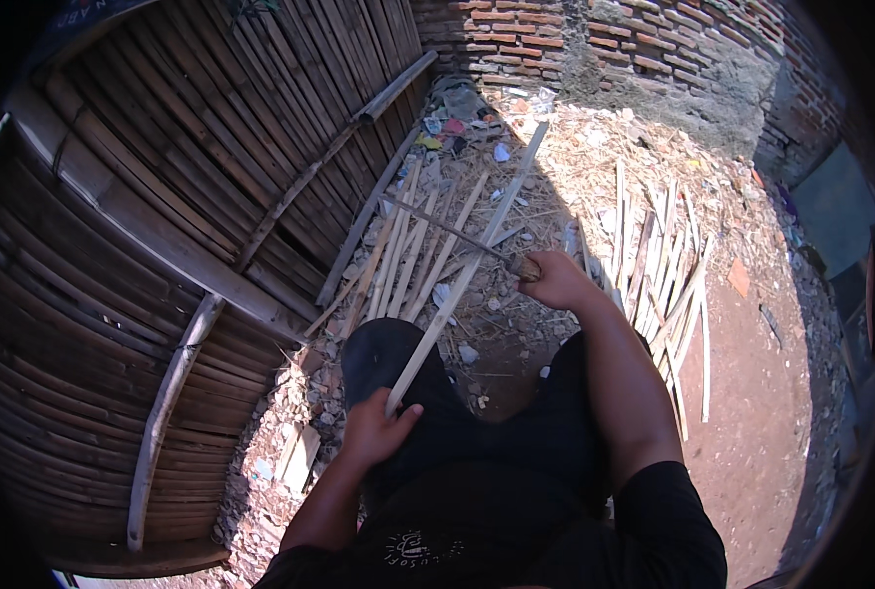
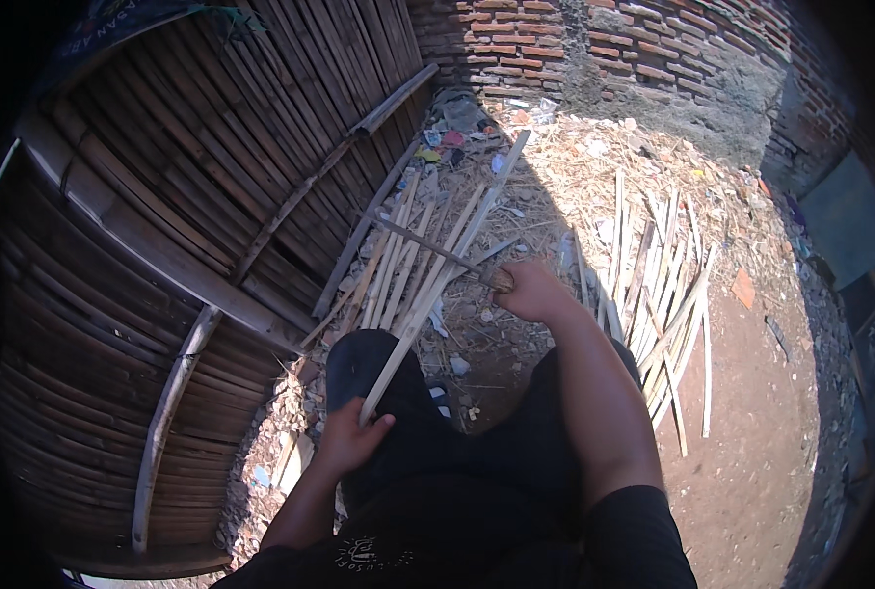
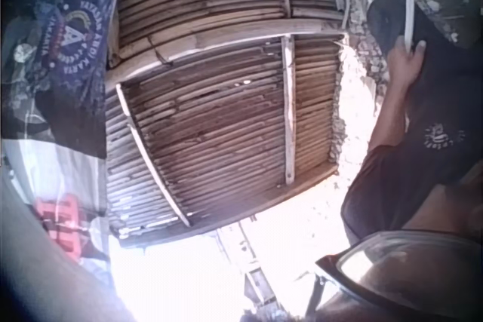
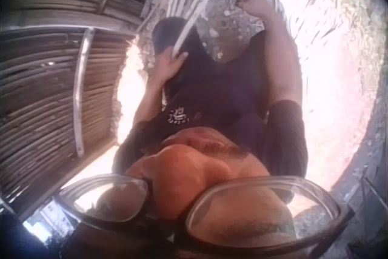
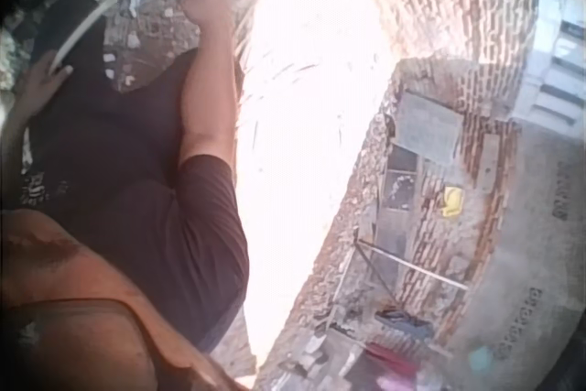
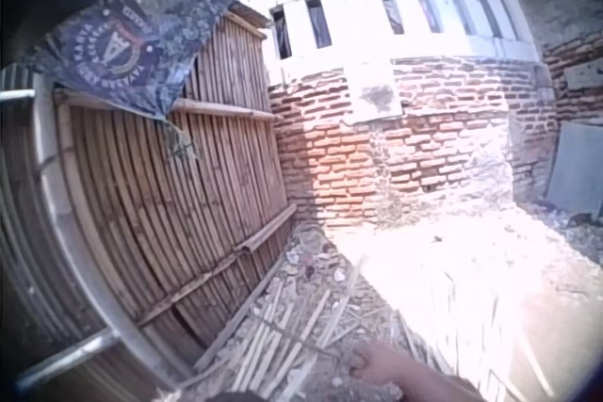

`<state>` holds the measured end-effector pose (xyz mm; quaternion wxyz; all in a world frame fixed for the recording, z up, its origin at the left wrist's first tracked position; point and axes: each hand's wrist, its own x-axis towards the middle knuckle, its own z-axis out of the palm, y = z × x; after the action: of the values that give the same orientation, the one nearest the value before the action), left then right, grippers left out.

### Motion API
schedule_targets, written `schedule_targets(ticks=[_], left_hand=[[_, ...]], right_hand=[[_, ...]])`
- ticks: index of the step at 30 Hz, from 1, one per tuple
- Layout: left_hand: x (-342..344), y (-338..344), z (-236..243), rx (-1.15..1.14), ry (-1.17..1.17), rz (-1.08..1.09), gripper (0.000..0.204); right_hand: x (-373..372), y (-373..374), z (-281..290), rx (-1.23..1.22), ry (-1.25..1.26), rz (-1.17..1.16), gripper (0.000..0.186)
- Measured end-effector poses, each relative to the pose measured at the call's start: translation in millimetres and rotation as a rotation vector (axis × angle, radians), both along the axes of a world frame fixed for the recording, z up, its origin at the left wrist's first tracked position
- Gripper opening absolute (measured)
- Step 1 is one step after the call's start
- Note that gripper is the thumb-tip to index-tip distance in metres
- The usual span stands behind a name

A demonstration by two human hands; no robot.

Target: The person uses a knife to shave and smooth thin bamboo strips while sitting on the ground.

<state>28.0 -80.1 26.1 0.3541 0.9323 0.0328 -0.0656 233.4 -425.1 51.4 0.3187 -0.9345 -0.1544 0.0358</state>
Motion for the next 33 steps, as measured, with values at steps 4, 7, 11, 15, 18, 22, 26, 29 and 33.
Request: schedule_targets(ticks=[4, 7, 11, 15, 18, 22, 26, 29, 33], left_hand=[[0.4, 1.6, -2.4, -0.052, -0.007, 0.028, 0.044], [-2.6, 3.7, -4.1, -0.055, -0.021, 0.039, 0.044], [-2.4, 0.0, 0.1, -0.007, -0.023, 0.037, 0.044], [-1.1, -3.4, 6.4, 0.041, 0.01, 0.035, 0.045], [-0.6, -1.6, -0.9, 0.045, -0.004, 0.011, 0.045], [-0.7, -1.1, -1.2, 0.023, 0.003, 0.007, 0.045], [-1.0, 2.3, -3.5, -0.017, -0.008, 0.024, 0.044], [-1.5, 3.5, -7.5, -0.029, -0.033, 0.034, 0.046], [-2.6, 1.5, -4.4, -0.001, -0.043, 0.033, 0.047]], right_hand=[[-22.7, 37.7, 8.0, -0.145, 0.044, 0.284, 0.035], [-38.1, 60.5, 10.9, -0.251, -0.029, 0.449, 0.034], [-28.3, 49.1, 13.0, -0.239, -0.021, 0.379, 0.035], [2.5, 8.5, 5.5, -0.046, 0.025, 0.031, 0.039], [6.4, -7.5, 4.6, 0.025, 0.087, -0.139, 0.042], [-0.9, 0.1, -2.3, -0.041, -0.006, 0.039, 0.039], [-22.6, 40.7, 5.1, -0.193, -0.017, 0.313, 0.033], [-34.5, 59.1, 5.3, -0.259, -0.053, 0.459, 0.03], [-35.4, 49.1, 13.9, -0.232, -0.146, 0.436, 0.034]])
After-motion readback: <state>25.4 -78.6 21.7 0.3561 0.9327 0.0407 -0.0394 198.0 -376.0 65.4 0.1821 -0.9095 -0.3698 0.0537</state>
